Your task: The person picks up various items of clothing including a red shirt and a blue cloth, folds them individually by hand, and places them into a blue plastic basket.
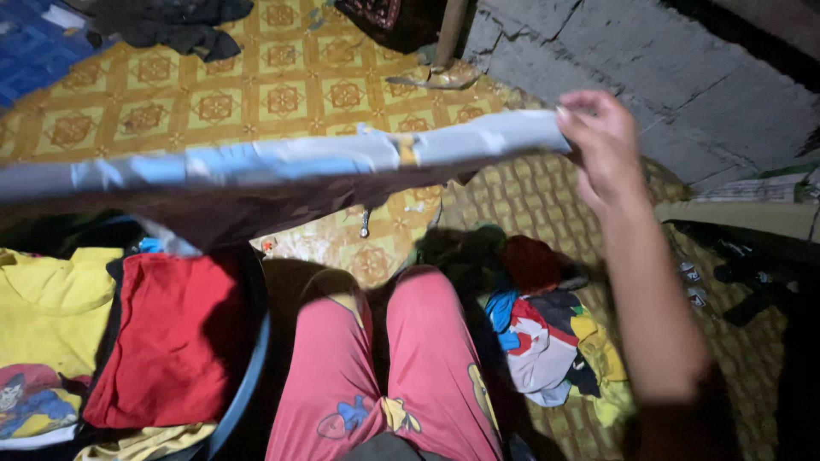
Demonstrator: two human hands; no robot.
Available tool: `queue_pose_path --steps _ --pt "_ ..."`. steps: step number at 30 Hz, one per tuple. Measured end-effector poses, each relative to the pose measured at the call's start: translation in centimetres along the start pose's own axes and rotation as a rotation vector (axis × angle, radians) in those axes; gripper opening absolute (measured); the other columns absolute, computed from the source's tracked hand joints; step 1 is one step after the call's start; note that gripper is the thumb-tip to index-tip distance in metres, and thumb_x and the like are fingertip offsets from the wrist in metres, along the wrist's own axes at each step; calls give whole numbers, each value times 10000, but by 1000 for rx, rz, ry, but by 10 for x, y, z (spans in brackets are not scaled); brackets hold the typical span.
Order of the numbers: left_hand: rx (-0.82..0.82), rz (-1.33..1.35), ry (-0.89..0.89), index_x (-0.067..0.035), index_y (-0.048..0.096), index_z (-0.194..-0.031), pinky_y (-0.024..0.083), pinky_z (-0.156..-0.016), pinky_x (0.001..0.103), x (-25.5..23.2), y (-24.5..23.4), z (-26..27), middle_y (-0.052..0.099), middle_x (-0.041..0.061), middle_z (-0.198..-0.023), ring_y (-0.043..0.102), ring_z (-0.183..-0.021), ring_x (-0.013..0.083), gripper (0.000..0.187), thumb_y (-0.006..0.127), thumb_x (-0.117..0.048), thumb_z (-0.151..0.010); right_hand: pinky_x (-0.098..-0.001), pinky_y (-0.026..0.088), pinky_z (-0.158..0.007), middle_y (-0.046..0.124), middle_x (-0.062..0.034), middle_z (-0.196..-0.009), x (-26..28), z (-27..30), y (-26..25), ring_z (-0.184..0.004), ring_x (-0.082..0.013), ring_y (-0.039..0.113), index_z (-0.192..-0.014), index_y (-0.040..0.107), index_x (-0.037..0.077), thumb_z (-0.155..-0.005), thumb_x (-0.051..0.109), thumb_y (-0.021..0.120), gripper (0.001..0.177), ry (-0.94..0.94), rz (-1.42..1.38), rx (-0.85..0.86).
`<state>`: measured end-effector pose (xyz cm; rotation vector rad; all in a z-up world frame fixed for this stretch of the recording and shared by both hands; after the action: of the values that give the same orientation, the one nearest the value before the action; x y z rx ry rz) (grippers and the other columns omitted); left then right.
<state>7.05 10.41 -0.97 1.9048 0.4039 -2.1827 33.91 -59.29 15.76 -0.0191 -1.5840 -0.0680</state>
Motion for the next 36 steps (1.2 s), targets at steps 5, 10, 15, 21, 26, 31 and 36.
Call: queue_pose_path --steps 5,10,15,21,26,31,36 --pt "55 -115 -251 -4 605 -1253 530 -714 340 72 -33 74 693 110 -884 662 -792 181 351 714 -27 -921 -301 545 -942 659 -61 -1162 -47 120 -54 -1057 -151 656 -1256 576 45 -877 -34 676 401 -62 54 -8" --pt "144 -172 -401 -4 610 -1286 534 -670 356 117 -48 136 697 115 -844 665 -755 191 435 731 -16 -868 -284 477 -754 627 -120 -959 -218 264 -111 -835 -150 582 -1265 604 40 -876 -10 715 407 346 118 61" --pt "165 -237 -532 -19 608 -1277 563 -693 344 109 -35 160 704 88 -779 686 -748 184 486 729 -32 -806 -252 436 -700 636 -119 -851 -292 329 -151 -745 -126 545 -1200 639 53 -866 8 742 352 515 359 102" --pt "84 -292 -601 7 601 -1236 536 -670 351 94 -33 180 667 110 -721 651 -696 183 432 754 -64 -838 -200 470 -649 680 30 -1080 -245 324 -149 -744 -46 573 -688 615 65 -834 73 775 217 165 613 358" --pt "83 -405 -603 -16 602 -1292 345 -514 460 92 -24 190 632 135 -798 503 -602 257 407 772 -63 -926 -258 406 -579 570 -54 -733 -266 346 -156 -598 -89 472 -983 681 64 -749 82 838 283 563 644 279" --pt "85 -469 -186 -16 691 -1144 534 -715 271 21 17 168 688 57 -796 661 -762 115 341 753 -146 -835 -263 442 -651 603 -45 -767 -256 335 -160 -687 -94 532 -1009 666 58 -803 75 801 248 438 517 237" --pt "22 -371 -167 -2 609 -1264 488 -751 308 -32 30 111 706 99 -984 630 -876 143 342 707 -134 -964 -270 478 -776 627 -35 -902 -195 273 -149 -830 -110 579 -1089 640 59 -848 46 746 263 350 156 43"
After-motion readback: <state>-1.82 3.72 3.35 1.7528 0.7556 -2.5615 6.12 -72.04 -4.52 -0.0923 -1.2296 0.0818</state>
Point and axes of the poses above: each hand's wrist, its own z-axis away from the middle knuckle, its own y-axis out of the palm, x = y × z, the point moved 6 cm from there along -z, towards the middle knuckle
